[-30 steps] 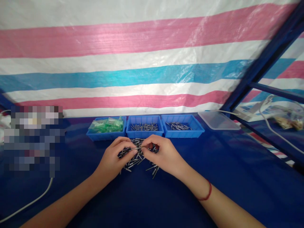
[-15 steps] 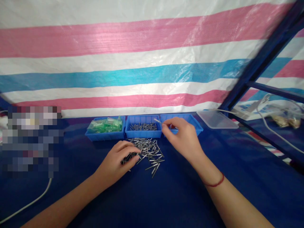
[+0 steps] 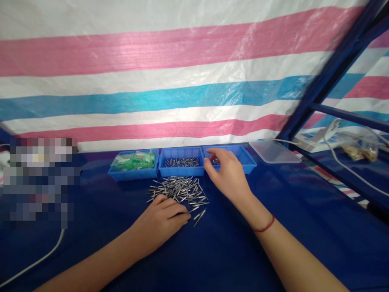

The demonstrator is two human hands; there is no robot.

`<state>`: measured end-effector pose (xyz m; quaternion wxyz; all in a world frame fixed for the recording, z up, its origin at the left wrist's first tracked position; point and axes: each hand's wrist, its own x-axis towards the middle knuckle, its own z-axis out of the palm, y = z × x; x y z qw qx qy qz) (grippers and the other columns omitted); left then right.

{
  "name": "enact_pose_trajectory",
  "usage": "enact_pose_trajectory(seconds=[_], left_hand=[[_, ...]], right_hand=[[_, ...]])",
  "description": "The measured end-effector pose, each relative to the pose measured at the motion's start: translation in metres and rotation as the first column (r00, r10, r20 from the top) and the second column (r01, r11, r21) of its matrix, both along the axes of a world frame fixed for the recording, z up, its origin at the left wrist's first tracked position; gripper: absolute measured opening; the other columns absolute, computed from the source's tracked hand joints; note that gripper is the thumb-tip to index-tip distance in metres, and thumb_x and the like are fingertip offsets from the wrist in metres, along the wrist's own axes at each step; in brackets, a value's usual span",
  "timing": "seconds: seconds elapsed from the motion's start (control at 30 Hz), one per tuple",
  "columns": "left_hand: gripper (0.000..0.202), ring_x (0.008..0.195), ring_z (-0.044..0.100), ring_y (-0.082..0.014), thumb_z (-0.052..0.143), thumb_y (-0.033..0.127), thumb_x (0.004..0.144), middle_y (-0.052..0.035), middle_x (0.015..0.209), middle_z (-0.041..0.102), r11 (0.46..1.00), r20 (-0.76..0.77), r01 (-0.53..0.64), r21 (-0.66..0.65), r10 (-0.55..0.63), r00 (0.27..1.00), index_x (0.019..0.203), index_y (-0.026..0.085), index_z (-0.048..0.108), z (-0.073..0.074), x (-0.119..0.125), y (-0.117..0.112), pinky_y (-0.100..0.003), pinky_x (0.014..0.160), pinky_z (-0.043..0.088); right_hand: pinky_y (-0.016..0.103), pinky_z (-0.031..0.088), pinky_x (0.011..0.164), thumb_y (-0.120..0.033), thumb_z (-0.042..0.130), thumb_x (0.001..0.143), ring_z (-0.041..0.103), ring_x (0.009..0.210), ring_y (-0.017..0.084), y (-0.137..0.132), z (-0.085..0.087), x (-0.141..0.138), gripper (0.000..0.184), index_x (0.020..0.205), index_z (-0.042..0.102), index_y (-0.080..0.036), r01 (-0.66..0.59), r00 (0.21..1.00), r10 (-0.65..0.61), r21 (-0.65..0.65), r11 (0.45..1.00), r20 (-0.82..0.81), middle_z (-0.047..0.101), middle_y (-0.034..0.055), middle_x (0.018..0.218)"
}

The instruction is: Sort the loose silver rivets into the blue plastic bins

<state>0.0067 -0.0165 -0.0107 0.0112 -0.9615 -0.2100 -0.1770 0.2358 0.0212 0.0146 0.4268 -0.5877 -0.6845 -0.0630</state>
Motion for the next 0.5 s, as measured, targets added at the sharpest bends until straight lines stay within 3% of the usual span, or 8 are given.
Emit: enact_pose_trajectory(seconds=[0.1,0.2,0.33,0.5], left_hand=[[0.012,0.081,0.058,-0.0136,0.052,0.016,0.091,-0.0003,0.091,0.066,1.000,-0.017,-0.013,0.007,0.013,1.000,0.096,0.019,0.063,0.002,-0.001,0.000,-0.031,0.075,0.034],[0.011,0.076,0.059,-0.0157,0.051,0.014,0.090,-0.0017,0.087,0.066,0.998,-0.059,-0.059,0.004,0.059,0.997,0.090,0.018,0.062,0.003,-0.001,0.000,-0.032,0.072,0.036],[0.012,0.075,0.061,-0.0186,0.048,0.013,0.090,-0.0030,0.081,0.066,0.985,-0.060,-0.165,-0.047,0.162,0.985,0.090,0.018,0.059,0.006,-0.002,0.003,-0.033,0.072,0.038],[0.022,0.089,0.061,-0.0197,0.046,0.015,0.090,-0.0042,0.096,0.067,0.924,0.121,-0.258,-0.281,0.301,0.946,0.110,0.020,0.054,0.018,-0.009,0.011,-0.032,0.077,0.043]], right_hand=[[0.035,0.045,0.074,-0.024,0.053,0.084,0.059,0.077,0.021,-0.010,0.006,-0.014,0.016,0.092,0.065,-0.017,-0.200,0.978,0.203,-0.048,0.979,0.048,0.066,0.0058,0.082],[0.034,0.045,0.072,-0.020,0.050,0.086,0.058,0.075,0.019,-0.019,0.011,-0.025,0.016,0.084,0.065,-0.018,-0.401,0.906,0.415,-0.140,0.905,0.085,0.066,0.0058,0.080],[0.031,0.043,0.068,-0.018,0.051,0.085,0.058,0.072,0.017,-0.026,0.013,-0.031,0.016,0.079,0.066,-0.018,-0.507,0.839,0.536,-0.228,0.831,0.090,0.065,0.0047,0.075],[0.028,0.043,0.065,-0.014,0.054,0.082,0.056,0.069,0.015,-0.028,0.009,-0.037,0.013,0.078,0.065,-0.018,-0.593,0.743,0.666,-0.391,0.704,0.073,0.062,0.0029,0.072]])
